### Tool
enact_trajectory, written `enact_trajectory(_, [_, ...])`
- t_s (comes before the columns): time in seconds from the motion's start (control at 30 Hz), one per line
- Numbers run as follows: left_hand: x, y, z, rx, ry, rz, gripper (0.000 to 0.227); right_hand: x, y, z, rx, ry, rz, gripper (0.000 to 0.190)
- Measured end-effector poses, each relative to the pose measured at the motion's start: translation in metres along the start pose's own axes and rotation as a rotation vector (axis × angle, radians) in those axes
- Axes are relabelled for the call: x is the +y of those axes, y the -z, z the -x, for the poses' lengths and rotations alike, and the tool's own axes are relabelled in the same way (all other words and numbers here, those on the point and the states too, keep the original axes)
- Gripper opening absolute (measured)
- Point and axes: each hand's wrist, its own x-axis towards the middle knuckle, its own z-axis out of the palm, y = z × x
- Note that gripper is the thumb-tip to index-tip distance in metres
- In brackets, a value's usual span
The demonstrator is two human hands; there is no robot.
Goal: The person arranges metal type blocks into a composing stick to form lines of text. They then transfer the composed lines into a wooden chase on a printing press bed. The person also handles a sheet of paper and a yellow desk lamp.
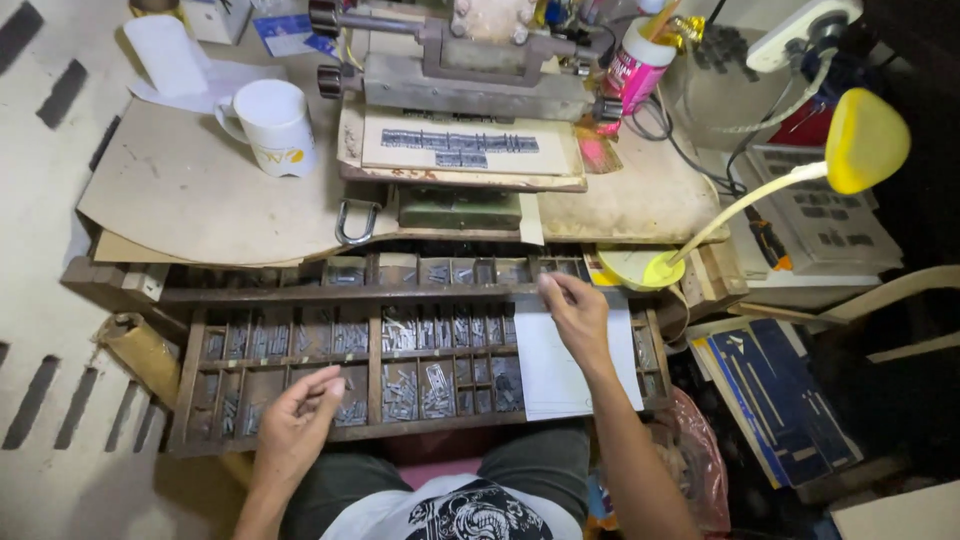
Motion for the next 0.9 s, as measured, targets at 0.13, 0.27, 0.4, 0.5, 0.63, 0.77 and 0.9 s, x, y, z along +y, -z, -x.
enact_trajectory(0.13, [-0.007, -0.009, -0.008, -0.031, 0.038, 0.023, 0.040, -0.010, -0.024, -0.033, 0.036, 0.195, 0.002, 0.026])
enact_trajectory(0.27, [-0.009, -0.011, -0.004, -0.073, 0.051, 0.002, 0.040, -0.010, -0.028, -0.063, 0.078, 0.072, 0.119, 0.034])
enact_trajectory(0.4, [-0.036, -0.004, -0.028, 0.047, -0.021, 0.228, 0.039, 0.016, -0.007, -0.025, 0.208, 0.154, 0.017, 0.023])
enact_trajectory(0.5, [-0.025, -0.003, -0.039, 0.165, -0.025, 0.346, 0.036, 0.074, 0.022, 0.005, 0.361, -0.055, -0.052, 0.023])
enact_trajectory(0.63, [0.035, -0.039, -0.028, 0.005, 0.035, 0.227, 0.037, 0.101, 0.074, 0.014, 0.580, -0.287, 0.056, 0.020])
enact_trajectory(0.77, [0.065, -0.152, -0.048, -0.258, -0.293, 0.314, 0.043, 0.117, 0.098, -0.017, 0.709, 0.034, 0.304, 0.030])
enact_trajectory(0.9, [0.102, -0.290, -0.076, -0.575, -0.253, 0.380, 0.052, 0.119, 0.109, -0.053, 0.666, 0.074, 0.472, 0.036])
